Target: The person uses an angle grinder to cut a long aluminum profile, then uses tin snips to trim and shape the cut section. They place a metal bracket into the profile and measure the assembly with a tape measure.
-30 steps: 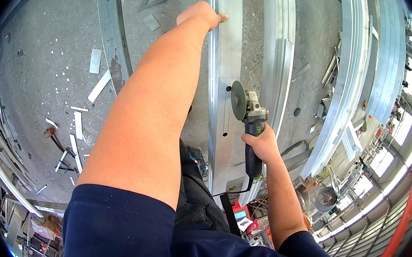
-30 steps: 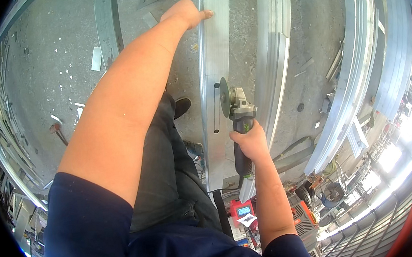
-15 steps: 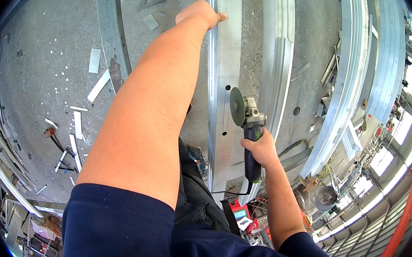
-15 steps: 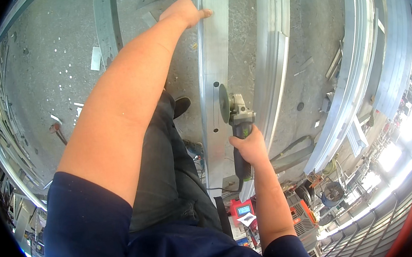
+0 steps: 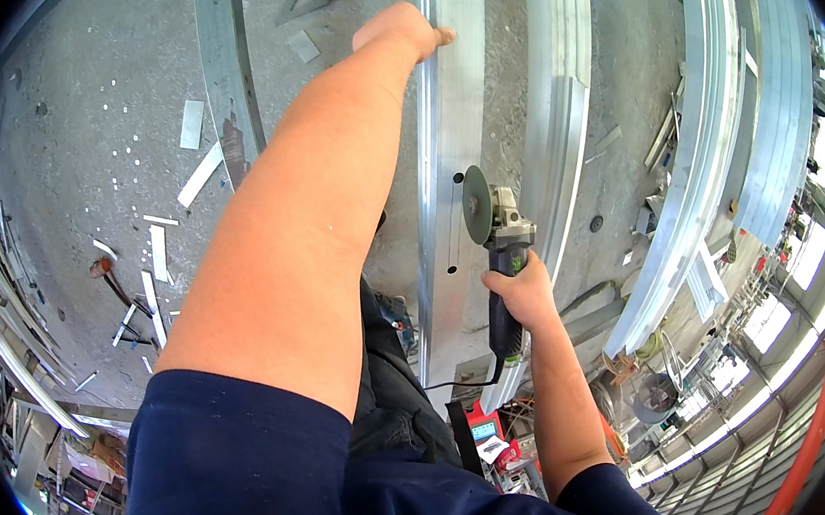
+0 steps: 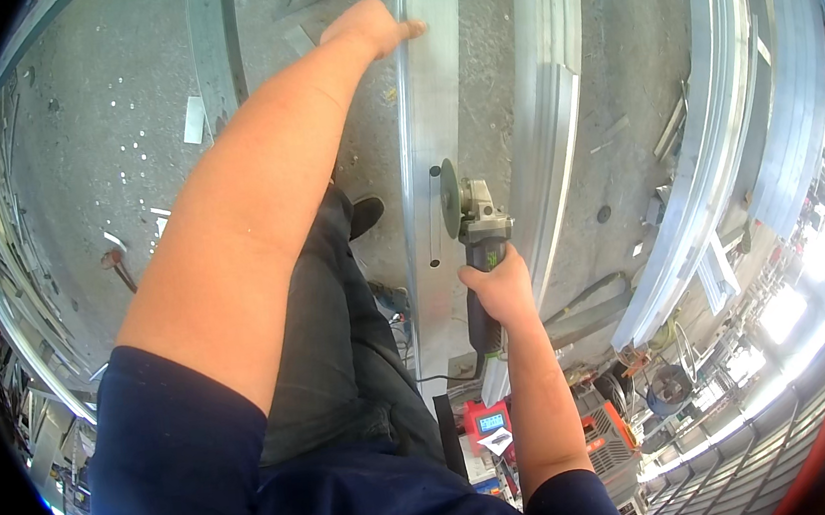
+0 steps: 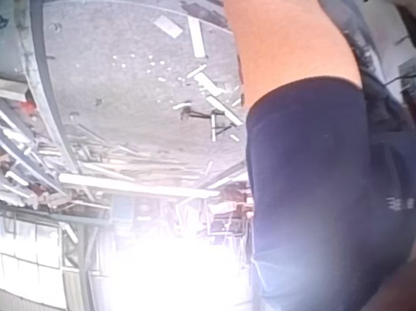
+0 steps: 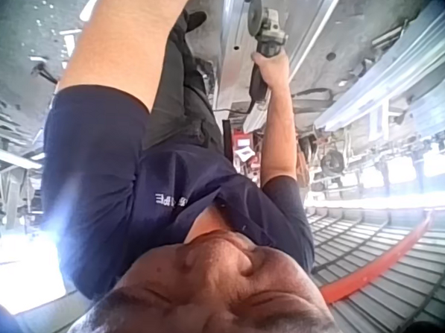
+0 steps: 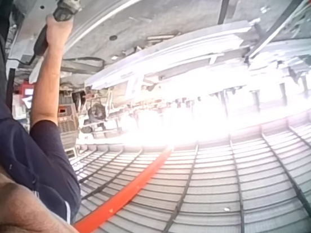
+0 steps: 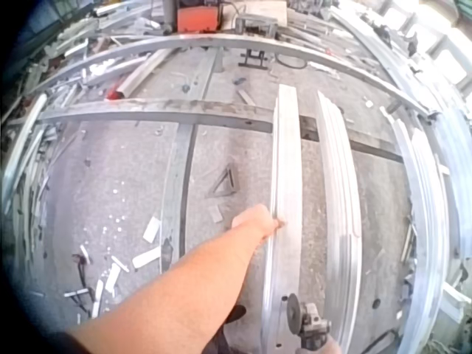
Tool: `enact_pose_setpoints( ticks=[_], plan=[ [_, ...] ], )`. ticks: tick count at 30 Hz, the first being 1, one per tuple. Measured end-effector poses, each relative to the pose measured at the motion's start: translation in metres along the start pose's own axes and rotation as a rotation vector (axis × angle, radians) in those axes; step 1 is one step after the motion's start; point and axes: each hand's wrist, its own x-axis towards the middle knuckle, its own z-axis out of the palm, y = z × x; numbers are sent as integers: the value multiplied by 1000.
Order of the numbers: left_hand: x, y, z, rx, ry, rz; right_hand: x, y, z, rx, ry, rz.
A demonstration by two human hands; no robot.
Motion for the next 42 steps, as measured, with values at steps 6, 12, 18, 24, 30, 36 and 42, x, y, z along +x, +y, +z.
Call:
enact_pose_setpoints(
  ticks=[6,12,18,24,30,36,42],
  plan=[
    [1,1,-2,-18,-41,-27,-1,-3,-1,-14,0,2],
    [2,2,-1,-20,-31,-20,2,3,-1,-31,8,-14],
    [7,-6,6,-32,20,38,2,4,2,-4,11,-25],
    [1,1,-1,-17,-56,-19,4,11,4,-22,24,-26],
    [0,3,-3,-26,-64,-38,0,5,0,-18,-17,39],
    [-1,3,-3,-28,-72,-37,-1,5,2,-20,-7,17],
    [2,1,-3,-22,-78,-39,0,11,0,-13,-36,33]
  ],
)
